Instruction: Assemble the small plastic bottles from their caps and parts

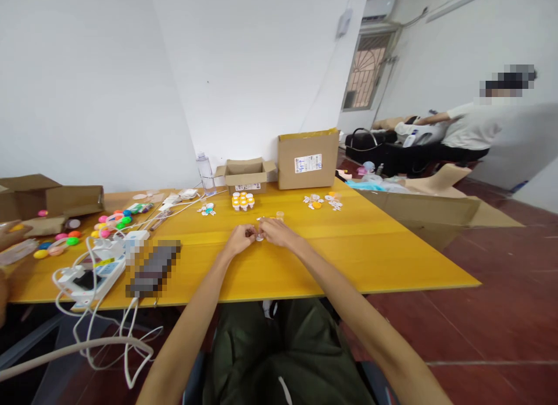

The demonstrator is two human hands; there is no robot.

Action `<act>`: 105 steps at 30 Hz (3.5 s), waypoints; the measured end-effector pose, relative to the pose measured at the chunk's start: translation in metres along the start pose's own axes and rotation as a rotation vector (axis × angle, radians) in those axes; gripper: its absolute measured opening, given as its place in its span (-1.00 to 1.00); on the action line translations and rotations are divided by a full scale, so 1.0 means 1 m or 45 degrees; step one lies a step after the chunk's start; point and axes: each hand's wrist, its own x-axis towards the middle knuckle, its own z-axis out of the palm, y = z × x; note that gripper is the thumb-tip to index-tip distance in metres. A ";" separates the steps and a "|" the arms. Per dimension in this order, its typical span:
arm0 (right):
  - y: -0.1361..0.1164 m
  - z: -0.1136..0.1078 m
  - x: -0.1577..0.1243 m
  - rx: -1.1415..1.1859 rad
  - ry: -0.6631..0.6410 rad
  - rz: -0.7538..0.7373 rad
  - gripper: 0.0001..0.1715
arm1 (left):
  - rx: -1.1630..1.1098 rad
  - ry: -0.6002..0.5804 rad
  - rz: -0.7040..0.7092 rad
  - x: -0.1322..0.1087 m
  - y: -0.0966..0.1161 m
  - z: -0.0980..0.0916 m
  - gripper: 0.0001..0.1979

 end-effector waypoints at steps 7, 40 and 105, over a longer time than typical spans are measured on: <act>0.014 0.013 -0.007 0.210 0.129 -0.064 -0.87 | -0.013 -0.001 -0.009 0.000 0.002 0.002 -0.87; 0.003 0.020 -0.017 0.355 0.271 0.103 -0.74 | 0.000 0.006 0.004 0.002 -0.001 0.002 -0.90; 0.013 0.027 -0.025 -0.091 0.352 -0.147 -0.76 | 0.479 0.008 0.267 -0.007 0.006 0.004 -0.91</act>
